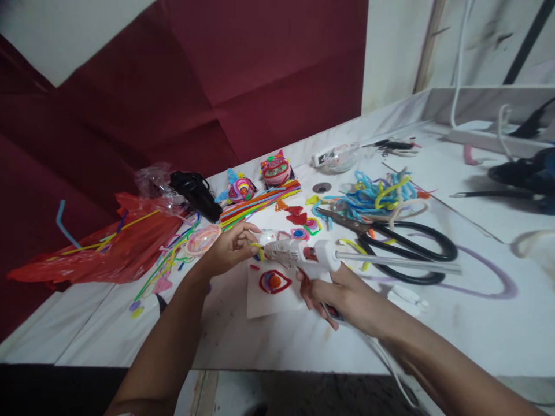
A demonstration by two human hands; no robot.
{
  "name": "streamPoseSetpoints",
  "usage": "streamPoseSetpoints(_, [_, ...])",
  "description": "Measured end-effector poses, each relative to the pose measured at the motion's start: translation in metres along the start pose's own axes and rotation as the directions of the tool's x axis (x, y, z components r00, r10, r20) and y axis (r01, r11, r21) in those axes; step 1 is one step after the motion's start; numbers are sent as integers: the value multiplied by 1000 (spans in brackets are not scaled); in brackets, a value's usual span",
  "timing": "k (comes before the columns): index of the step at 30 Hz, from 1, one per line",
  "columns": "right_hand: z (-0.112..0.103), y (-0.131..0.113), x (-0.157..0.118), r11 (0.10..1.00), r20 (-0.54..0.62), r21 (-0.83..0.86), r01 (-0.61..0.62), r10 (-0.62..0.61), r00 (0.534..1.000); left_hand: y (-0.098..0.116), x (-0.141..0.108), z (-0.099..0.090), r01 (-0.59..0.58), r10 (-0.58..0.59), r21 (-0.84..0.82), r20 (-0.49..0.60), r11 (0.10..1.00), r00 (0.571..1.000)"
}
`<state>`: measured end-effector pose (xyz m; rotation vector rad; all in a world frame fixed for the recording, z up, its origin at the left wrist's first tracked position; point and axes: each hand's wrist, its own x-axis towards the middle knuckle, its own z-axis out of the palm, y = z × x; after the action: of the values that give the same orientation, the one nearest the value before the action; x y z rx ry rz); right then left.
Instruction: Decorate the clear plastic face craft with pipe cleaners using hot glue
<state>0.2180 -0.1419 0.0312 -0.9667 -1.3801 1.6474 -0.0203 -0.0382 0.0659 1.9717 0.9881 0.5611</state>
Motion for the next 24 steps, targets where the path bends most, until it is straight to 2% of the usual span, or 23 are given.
streamPoseSetpoints(6, [0, 4, 0, 1000, -1, -14, 13, -13, 1000, -1, -1, 0, 1, -1, -9, 14, 1000, 1000])
streamPoseSetpoints(12, [-1, 5, 2, 999, 15, -44, 18, -17, 1000, -3, 0, 3, 17, -17, -7, -28, 1000, 999])
streamPoseSetpoints(24, [-4, 7, -1, 997, 15, -80, 8, -6, 1000, -1, 1, 4, 28, -28, -12, -36, 1000, 999])
